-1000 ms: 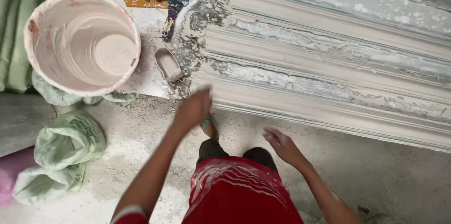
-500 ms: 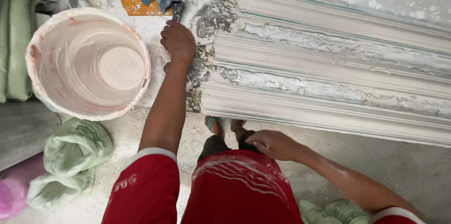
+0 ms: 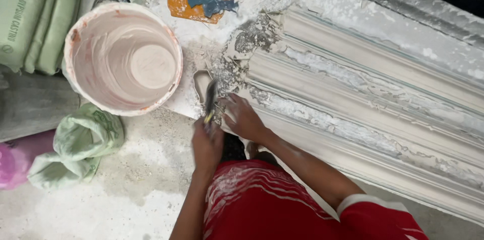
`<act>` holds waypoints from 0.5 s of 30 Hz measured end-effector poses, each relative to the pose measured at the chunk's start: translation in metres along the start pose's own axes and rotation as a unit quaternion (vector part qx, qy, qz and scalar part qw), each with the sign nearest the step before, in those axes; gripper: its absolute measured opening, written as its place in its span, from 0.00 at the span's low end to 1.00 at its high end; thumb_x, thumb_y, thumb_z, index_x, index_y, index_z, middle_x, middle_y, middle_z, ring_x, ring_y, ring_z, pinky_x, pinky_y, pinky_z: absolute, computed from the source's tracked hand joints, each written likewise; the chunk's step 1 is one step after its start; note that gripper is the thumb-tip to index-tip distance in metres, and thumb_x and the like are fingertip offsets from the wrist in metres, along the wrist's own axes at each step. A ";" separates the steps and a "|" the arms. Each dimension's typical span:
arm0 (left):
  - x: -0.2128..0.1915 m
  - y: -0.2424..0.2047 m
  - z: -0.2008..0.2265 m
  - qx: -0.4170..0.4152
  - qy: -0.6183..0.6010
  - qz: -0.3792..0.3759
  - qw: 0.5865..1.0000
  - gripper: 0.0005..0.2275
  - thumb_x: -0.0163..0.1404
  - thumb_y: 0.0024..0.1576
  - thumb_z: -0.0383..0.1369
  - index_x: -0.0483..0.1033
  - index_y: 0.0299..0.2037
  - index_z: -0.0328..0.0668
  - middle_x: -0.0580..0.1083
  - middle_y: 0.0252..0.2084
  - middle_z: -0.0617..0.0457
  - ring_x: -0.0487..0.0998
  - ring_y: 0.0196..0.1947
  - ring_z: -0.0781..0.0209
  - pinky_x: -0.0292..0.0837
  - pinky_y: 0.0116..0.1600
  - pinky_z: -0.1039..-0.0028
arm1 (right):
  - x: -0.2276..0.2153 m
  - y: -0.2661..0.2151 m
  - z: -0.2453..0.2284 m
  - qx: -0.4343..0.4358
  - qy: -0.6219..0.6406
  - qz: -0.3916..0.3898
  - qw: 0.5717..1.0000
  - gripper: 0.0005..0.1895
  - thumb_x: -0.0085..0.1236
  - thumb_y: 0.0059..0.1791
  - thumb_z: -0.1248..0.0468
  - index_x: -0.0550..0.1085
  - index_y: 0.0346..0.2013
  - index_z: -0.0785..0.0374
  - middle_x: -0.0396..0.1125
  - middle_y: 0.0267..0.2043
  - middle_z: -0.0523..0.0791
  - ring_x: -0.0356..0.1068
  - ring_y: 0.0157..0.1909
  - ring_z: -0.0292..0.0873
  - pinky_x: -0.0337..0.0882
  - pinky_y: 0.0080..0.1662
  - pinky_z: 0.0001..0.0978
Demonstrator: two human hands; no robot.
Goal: The person uses a small metal scraper to remove dried white residue from the grooves and surfaces of stacked white molded plaster moldings. They work along the length of each piece, occasionally lifting or repositioning moldings to access different areas.
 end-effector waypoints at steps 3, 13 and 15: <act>-0.062 0.007 -0.049 -0.011 0.049 0.222 0.974 0.09 0.55 0.61 0.35 0.71 0.45 0.41 0.78 0.31 0.34 0.81 0.34 0.30 0.76 0.34 0.50 | 0.051 0.038 0.022 -0.014 -0.068 -0.051 0.996 0.35 0.39 0.59 0.43 0.45 0.78 0.42 0.47 0.74 0.63 0.59 0.67 0.74 0.62 0.62 0.72; -0.205 0.136 -0.062 -0.015 -0.338 0.328 0.882 0.13 0.63 0.55 0.30 0.67 0.35 0.38 0.66 0.26 0.54 0.68 0.22 0.64 0.64 0.25 0.74 | -0.029 0.085 -0.018 0.166 0.068 0.052 0.982 0.25 0.59 0.52 0.43 0.73 0.45 0.64 0.67 0.43 0.59 0.70 0.52 0.67 0.70 0.54 0.57; -0.196 0.168 -0.112 -0.098 -0.393 0.230 0.885 0.15 0.63 0.53 0.27 0.67 0.40 0.32 0.65 0.30 0.51 0.68 0.22 0.59 0.66 0.21 0.61 | -0.030 0.116 0.035 0.135 -0.037 0.058 0.988 0.22 0.60 0.53 0.47 0.70 0.50 0.60 0.67 0.43 0.55 0.72 0.52 0.62 0.71 0.54 0.54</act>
Point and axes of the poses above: each hand's wrist, its own y-axis towards the middle knuckle, its own x-axis out of the palm, z = x × y, the point moved 5 cm from there along y, towards the middle knuckle
